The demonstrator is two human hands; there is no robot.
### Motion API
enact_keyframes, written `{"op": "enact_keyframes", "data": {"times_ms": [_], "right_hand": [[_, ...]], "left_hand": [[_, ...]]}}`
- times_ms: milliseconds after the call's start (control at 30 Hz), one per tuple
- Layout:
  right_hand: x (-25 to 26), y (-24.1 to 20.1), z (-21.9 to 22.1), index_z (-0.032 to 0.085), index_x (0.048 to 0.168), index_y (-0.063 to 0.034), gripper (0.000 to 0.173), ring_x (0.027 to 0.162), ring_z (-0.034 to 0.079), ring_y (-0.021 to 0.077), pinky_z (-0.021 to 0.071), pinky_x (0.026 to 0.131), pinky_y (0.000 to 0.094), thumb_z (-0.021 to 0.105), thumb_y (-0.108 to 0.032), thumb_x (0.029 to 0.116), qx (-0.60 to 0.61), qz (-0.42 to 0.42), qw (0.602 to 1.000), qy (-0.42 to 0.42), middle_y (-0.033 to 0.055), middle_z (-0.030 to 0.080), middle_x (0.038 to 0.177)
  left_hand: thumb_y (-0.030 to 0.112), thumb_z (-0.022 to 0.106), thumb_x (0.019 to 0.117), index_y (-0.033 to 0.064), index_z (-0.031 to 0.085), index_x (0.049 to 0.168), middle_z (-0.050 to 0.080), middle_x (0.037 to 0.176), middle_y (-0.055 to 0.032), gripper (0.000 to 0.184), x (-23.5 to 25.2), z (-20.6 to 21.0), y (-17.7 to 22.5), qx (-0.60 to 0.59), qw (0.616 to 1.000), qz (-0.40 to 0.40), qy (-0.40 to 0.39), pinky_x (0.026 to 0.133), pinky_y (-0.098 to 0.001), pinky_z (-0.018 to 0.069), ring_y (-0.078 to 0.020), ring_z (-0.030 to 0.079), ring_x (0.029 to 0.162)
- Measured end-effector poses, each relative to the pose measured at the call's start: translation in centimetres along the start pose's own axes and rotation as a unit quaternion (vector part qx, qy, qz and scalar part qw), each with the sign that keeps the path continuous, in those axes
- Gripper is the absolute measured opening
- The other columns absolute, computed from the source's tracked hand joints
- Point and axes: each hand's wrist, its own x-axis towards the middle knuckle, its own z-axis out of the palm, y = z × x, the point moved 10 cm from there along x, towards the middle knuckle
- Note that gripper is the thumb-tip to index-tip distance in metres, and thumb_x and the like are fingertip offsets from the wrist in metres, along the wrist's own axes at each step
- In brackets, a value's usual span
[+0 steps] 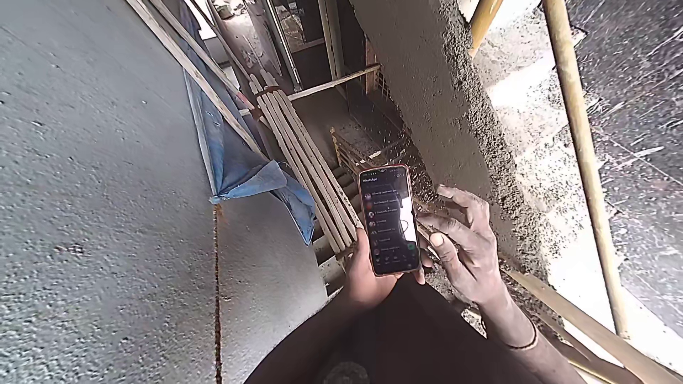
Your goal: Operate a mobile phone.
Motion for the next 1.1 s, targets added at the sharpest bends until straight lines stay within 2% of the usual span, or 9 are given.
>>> {"op": "enact_keyframes", "data": {"times_ms": [300,567,1100], "right_hand": [[-0.7,0.1,-0.1,0.077,0.113,-0.0243,0.044,0.139,0.043,0.0249,0.0362,0.114,0.0439,0.044,-0.053,0.1056,0.0,0.002,1.0,-0.004,0.0119,0.055,0.141],[-1.3,0.1,0.1,0.077,0.113,-0.0244,0.044,0.14,0.042,0.0258,0.0346,0.116,0.0451,0.045,-0.053,0.1051,0.01,0.006,1.0,-0.014,0.0123,0.055,0.142],[-1.6,0.5,-0.8,0.077,0.113,-0.0254,0.043,0.14,0.042,0.0248,0.0348,0.115,0.0443,0.045,-0.053,0.1051,0.003,0.01,1.0,-0.001,0.0113,0.055,0.142]], "left_hand": [[0.072,0.037,0.0978,0.0124,0.054,0.141,0.064,0.125,-0.0218,0.076,-0.2,0.2,-0.1,0.002,1.0,0.007,-0.001,0.08,-0.0448,0.059,-0.0335,0.068,0.102],[0.072,0.038,0.0975,0.0142,0.057,0.139,0.066,0.123,-0.0198,0.073,-0.3,0.1,-0.4,0.006,1.0,0.007,0.009,0.08,-0.0439,0.0588,-0.0309,0.069,0.099],[0.072,0.037,0.0976,0.0133,0.056,0.14,0.065,0.124,-0.0216,0.075,-0.3,0.2,-0.9,0.007,1.0,0.002,0.011,0.08,-0.0441,0.0587,-0.0328,0.068,0.102]]}}
